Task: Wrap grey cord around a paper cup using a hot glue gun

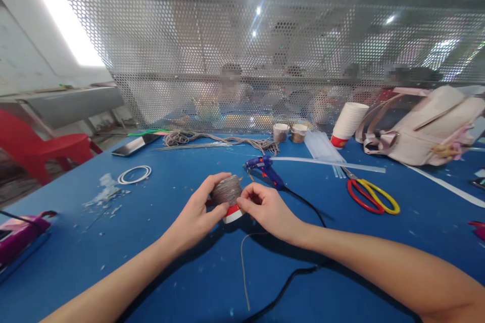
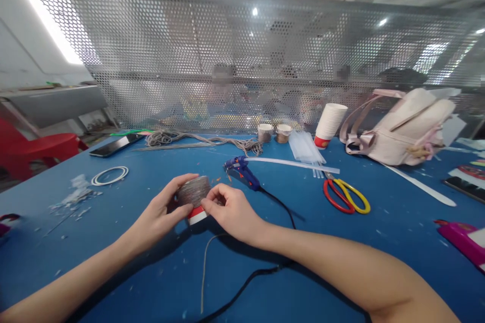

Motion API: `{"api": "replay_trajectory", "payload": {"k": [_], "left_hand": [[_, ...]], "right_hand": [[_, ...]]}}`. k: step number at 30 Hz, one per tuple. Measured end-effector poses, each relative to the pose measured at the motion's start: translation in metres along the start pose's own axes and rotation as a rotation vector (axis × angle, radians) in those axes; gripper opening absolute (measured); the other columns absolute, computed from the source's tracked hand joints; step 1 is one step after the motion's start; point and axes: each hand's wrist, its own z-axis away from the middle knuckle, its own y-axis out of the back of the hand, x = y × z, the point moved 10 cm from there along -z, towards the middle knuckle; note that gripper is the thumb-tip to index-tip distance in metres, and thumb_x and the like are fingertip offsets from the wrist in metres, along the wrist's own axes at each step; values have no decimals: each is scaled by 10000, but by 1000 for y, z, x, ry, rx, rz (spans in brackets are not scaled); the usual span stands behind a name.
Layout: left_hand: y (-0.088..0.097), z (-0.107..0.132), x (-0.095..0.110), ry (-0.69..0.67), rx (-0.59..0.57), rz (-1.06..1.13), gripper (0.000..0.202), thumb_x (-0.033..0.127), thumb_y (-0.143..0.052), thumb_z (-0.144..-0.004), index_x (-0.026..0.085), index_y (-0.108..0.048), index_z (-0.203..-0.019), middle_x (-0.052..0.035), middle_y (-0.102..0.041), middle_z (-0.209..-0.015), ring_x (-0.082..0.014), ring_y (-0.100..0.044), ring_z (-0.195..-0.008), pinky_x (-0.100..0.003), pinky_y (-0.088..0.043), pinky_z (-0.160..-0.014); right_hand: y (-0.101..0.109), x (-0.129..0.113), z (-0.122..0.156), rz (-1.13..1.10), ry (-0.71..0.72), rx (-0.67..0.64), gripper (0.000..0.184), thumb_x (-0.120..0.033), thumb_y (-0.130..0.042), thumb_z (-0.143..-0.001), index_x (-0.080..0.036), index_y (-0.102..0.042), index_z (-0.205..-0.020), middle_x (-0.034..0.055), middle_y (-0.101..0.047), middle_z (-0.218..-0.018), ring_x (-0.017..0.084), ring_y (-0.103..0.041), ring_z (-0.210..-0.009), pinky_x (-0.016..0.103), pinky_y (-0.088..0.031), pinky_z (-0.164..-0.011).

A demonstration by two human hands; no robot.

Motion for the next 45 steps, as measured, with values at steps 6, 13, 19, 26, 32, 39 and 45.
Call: {"api": "replay_trajectory", "payload": {"k": [6,13,19,26,32,39,45], "left_hand": [[-3,1,-3,10,-30,10,507,185,-491,-657,209,-573,-1157,-64,-635,-1104,-208,-610,-910,-334,-518,-807],[-4,3,2,-5,5,27,418,254,-612,-670,214,-545,-1081,-52,-623,-1059,-189,-623,-882,-327,-532,-792],[7,3,4,-49,92,-5,390,226,-611,-659,219,-553,-1044,-18,-608,-974,-155,-615,-801,-280,-522,-724],[19,4,7,-25,167,39,464,253,-625,-662,223,-512,-1111,-16,-610,-989,-156,-608,-823,-283,-505,-756],[27,2,4,-45,193,-8,301,283,-634,-668,210,-506,-930,18,-534,-828,-140,-539,-746,-254,-467,-693],[43,0,1,-80,311,-63,244,309,-637,-676,220,-423,-752,46,-404,-712,-111,-417,-645,-217,-388,-586],[57,-4,-12,-7,383,-5,264,340,-654,-663,214,-454,-781,53,-479,-694,-104,-455,-602,-224,-406,-576]], "right_hand": [[-5,6,1,6,-6,-25,199,-332,-566,-830,-182,-505,-714,-41,-498,-648,91,-446,-566,229,-367,-546],[-9,2,2,-3,5,-43,206,-342,-548,-844,-179,-504,-725,-24,-515,-677,95,-459,-580,227,-381,-538],[-12,1,2,-68,-3,-69,209,-343,-515,-865,-183,-495,-732,-52,-480,-602,93,-444,-547,236,-361,-553],[2,-13,-3,-93,69,14,176,-321,-537,-850,-171,-542,-759,-19,-547,-717,115,-485,-670,252,-394,-651],[-2,-43,10,129,279,7,195,-289,-466,-919,-178,-559,-788,2,-589,-740,113,-515,-658,235,-418,-619],[-73,-109,116,906,1219,-189,172,-175,-494,-873,-185,-643,-789,32,-643,-704,148,-486,-532,313,-394,-503],[-41,-110,75,690,957,-209,285,-387,-545,-872,-243,-584,-630,-14,-529,-528,112,-415,-453,283,-319,-477]]}}
